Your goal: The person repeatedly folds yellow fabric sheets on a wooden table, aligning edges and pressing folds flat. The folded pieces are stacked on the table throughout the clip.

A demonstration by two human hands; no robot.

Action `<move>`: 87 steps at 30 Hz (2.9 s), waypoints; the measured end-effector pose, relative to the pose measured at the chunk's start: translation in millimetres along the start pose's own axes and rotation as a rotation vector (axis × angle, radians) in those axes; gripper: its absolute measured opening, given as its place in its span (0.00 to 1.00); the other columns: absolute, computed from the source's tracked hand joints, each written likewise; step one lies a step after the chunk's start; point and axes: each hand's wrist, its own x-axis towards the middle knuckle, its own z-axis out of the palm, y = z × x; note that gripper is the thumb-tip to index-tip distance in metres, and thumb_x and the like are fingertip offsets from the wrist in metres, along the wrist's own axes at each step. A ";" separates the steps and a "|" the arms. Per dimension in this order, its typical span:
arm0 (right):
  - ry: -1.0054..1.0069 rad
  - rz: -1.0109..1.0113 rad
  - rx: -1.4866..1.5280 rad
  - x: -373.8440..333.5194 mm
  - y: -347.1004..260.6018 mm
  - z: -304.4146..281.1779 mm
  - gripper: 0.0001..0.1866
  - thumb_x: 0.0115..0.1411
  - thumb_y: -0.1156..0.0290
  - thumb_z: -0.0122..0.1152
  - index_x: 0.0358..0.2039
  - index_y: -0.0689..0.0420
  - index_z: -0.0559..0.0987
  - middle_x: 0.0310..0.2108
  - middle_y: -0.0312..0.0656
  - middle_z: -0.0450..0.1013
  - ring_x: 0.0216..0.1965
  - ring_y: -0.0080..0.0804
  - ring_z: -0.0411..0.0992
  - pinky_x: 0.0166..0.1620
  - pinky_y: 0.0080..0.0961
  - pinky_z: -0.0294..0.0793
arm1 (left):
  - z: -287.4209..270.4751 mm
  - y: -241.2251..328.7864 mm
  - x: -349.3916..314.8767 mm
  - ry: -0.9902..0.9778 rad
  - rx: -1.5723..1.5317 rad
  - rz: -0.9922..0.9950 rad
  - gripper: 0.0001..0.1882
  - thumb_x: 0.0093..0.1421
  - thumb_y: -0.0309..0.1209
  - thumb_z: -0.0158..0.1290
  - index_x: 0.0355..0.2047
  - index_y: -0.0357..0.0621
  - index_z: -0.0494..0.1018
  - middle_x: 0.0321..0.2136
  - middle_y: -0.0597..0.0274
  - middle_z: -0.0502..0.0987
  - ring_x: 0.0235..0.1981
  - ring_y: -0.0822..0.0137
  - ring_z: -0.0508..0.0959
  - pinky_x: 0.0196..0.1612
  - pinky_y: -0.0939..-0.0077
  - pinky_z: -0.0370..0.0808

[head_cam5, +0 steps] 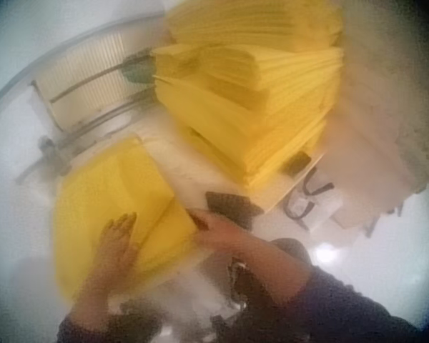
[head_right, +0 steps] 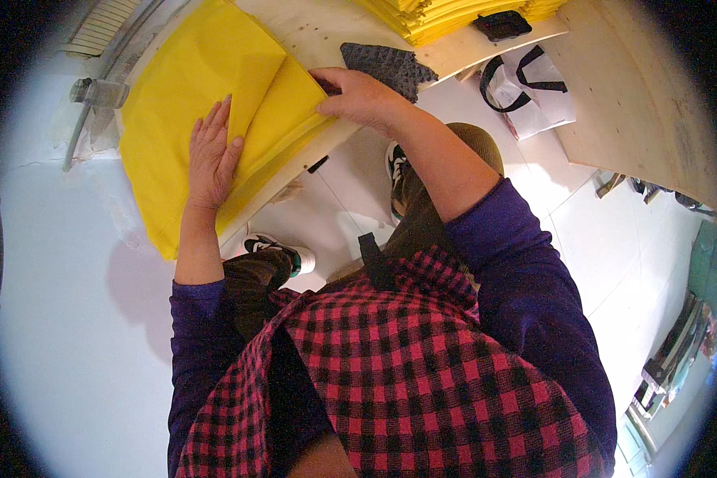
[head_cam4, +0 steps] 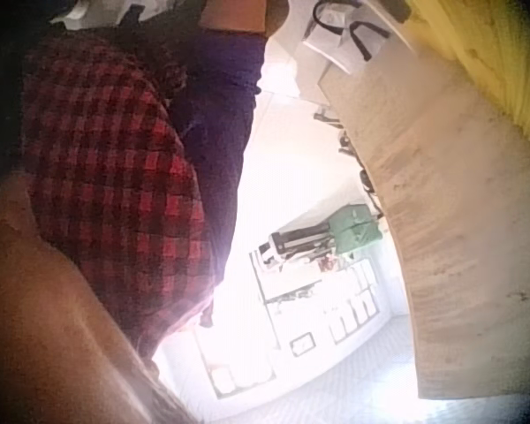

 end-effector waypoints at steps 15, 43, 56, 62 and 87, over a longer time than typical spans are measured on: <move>0.146 -0.075 -0.067 4.9 4.1 2.0 0.32 0.52 0.75 0.57 0.58 0.64 0.63 0.54 0.45 0.67 0.55 0.31 0.65 0.59 0.25 0.61 | 1.9 -2.0 -0.3 0.006 0.018 0.006 0.27 0.64 0.45 0.38 0.57 0.39 0.63 0.64 0.60 0.56 0.64 0.56 0.56 0.65 0.55 0.47; 0.509 -0.632 -0.678 28.7 -6.0 12.2 0.15 0.49 0.66 0.66 0.39 0.49 0.79 0.49 0.41 0.70 0.52 0.38 0.68 0.56 0.28 0.65 | 2.2 -3.0 -0.7 0.002 0.036 0.018 0.27 0.64 0.46 0.37 0.56 0.40 0.64 0.64 0.61 0.56 0.64 0.57 0.55 0.65 0.55 0.46; 0.372 -0.397 -0.276 35.2 -5.3 6.0 0.06 0.56 0.70 0.63 0.34 0.54 0.80 0.45 0.33 0.71 0.46 0.21 0.69 0.51 0.20 0.68 | 0.1 -1.2 0.2 -0.002 0.019 0.013 0.28 0.64 0.47 0.37 0.55 0.39 0.65 0.64 0.61 0.56 0.64 0.57 0.56 0.65 0.56 0.46; 0.375 -0.453 -0.334 32.0 -6.6 2.4 0.08 0.51 0.66 0.65 0.33 0.50 0.81 0.40 0.35 0.74 0.43 0.29 0.71 0.48 0.24 0.70 | 0.3 -0.6 0.0 0.000 0.013 0.011 0.28 0.64 0.46 0.37 0.56 0.39 0.64 0.64 0.60 0.56 0.64 0.57 0.55 0.65 0.56 0.46; 0.426 -0.682 -0.438 50.9 -16.5 5.9 0.06 0.53 0.71 0.64 0.32 0.56 0.78 0.41 0.36 0.72 0.47 0.28 0.69 0.54 0.22 0.64 | -1.0 -3.1 1.6 -0.023 -0.019 0.060 0.30 0.62 0.50 0.38 0.59 0.48 0.62 0.63 0.56 0.57 0.64 0.53 0.56 0.64 0.50 0.47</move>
